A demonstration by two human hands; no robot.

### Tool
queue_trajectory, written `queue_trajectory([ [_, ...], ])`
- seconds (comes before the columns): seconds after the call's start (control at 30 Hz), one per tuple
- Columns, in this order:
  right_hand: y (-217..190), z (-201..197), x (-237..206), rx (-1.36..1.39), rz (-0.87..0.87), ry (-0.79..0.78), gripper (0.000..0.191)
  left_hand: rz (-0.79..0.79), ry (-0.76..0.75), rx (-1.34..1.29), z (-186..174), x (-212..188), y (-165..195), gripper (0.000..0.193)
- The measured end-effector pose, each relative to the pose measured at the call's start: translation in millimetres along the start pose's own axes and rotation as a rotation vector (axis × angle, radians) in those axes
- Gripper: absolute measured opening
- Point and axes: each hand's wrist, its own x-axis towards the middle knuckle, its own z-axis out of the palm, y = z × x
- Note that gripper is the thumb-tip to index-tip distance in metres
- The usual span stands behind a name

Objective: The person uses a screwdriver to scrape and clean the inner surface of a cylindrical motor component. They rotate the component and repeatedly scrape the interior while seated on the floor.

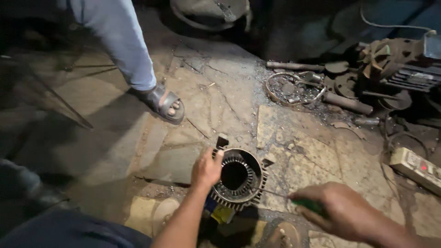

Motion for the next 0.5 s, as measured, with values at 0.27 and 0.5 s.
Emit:
queue_trajectory([
  [0.27, -1.1, -41.5, -6.3, -0.022, 0.124, 0.027, 0.045, -0.096, 0.031, -0.045, -3.3, 4.0, 5.7, 0.055],
  [0.5, -7.5, -50.6, 17.6, 0.098, 0.291, 0.052, 0.047, 0.018, 0.113, -0.063, -1.2, -1.7, 3.9, 0.054],
])
